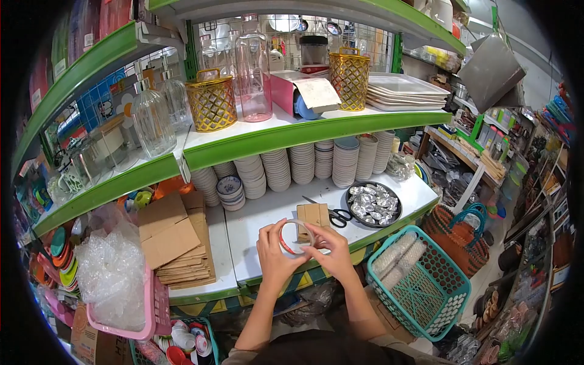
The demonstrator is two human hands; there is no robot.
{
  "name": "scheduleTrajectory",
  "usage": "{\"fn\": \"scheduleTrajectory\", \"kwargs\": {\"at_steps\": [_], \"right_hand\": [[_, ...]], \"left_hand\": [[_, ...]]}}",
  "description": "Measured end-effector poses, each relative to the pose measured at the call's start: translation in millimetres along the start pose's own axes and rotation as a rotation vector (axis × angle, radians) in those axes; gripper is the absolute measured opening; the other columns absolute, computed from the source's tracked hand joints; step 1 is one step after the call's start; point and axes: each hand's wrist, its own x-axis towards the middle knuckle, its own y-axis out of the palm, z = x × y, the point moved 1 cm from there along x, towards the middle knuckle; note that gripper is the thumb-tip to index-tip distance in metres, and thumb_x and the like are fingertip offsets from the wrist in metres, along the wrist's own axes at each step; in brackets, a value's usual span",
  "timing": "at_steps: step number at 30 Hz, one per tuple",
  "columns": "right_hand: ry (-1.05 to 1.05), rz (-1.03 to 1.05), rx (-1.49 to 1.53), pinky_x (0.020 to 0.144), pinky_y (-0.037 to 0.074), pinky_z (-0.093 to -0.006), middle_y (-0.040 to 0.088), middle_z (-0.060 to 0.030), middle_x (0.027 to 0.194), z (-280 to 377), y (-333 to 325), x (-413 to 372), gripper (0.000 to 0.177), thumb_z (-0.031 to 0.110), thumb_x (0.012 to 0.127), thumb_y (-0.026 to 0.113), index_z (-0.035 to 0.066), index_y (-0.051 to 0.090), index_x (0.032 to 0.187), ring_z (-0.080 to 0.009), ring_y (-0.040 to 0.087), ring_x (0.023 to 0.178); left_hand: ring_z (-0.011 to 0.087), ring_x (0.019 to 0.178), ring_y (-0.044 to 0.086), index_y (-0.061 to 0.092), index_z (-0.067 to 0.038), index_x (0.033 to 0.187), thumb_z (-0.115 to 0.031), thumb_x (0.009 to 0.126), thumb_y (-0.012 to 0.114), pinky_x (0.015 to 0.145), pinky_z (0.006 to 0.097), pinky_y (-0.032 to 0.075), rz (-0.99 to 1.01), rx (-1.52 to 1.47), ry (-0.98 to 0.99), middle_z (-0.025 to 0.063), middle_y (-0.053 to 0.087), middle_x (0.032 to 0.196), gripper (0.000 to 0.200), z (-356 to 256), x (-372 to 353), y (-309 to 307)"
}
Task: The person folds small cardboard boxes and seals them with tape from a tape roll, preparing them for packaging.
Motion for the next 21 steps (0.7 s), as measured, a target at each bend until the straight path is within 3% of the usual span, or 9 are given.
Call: {"fn": "scheduleTrajectory", "kwargs": {"at_steps": [2, 5, 12, 17, 21], "right_hand": [[-0.062, 0.064, -0.187, 0.064, 0.054, -0.0238, 0.063, -0.0071, 0.086, 2.6, -2.6, 0.7, 0.039, 0.000, 0.076, 0.072, 0.001, 0.065, 0.113, -0.0115, 0.062, 0.074], [-0.070, -0.067, -0.106, 0.065, 0.055, -0.0240, 0.063, -0.0070, 0.085, -14.4, -0.4, -1.4, 0.038, 0.000, 0.075, 0.073, 0.002, 0.066, 0.111, -0.0119, 0.063, 0.074], [-0.029, -0.015, -0.119, 0.066, 0.055, -0.0246, 0.065, -0.0073, 0.085, -10.4, 0.9, 1.5, 0.035, -0.002, 0.074, 0.072, 0.003, 0.068, 0.108, -0.0125, 0.065, 0.073], [-0.181, -0.147, -0.185, 0.063, 0.055, -0.0236, 0.063, -0.0060, 0.082, -15.3, 6.9, 1.9, 0.033, -0.002, 0.075, 0.071, 0.003, 0.068, 0.108, -0.0115, 0.064, 0.073], [-0.032, -0.076, -0.115, 0.062, 0.054, -0.0236, 0.063, -0.0062, 0.082, -7.0, 8.4, 2.1, 0.033, -0.002, 0.075, 0.071, 0.003, 0.069, 0.107, -0.0112, 0.063, 0.072]], "left_hand": [[0.0277, 0.105, 0.049, 0.048, -0.011, 0.125, -0.035, 0.049, 0.087, 0.088, 0.0408, 0.038, -0.026, -0.006, 0.037, 0.0093, 0.047, 0.109, 0.089, 2.3, 0.1, 3.6], [0.0280, 0.105, 0.049, 0.047, -0.009, 0.125, -0.035, 0.049, 0.087, 0.088, 0.0410, 0.039, -0.032, -0.031, 0.051, 0.0096, 0.046, 0.109, 0.089, 2.1, 1.0, 2.4], [0.0288, 0.105, 0.049, 0.047, -0.008, 0.123, -0.036, 0.049, 0.088, 0.087, 0.0405, 0.039, 0.033, 0.024, -0.037, 0.0101, 0.045, 0.111, 0.090, 5.8, 0.2, 1.0], [0.0291, 0.102, 0.049, 0.047, -0.008, 0.125, -0.037, 0.049, 0.088, 0.087, 0.0405, 0.039, -0.009, -0.017, 0.008, 0.0101, 0.045, 0.107, 0.091, 7.9, 0.9, 2.8], [0.0293, 0.102, 0.050, 0.047, -0.008, 0.124, -0.037, 0.049, 0.088, 0.087, 0.0406, 0.040, 0.020, -0.021, -0.073, 0.0106, 0.045, 0.108, 0.090, 6.6, 1.1, 1.2]]}}
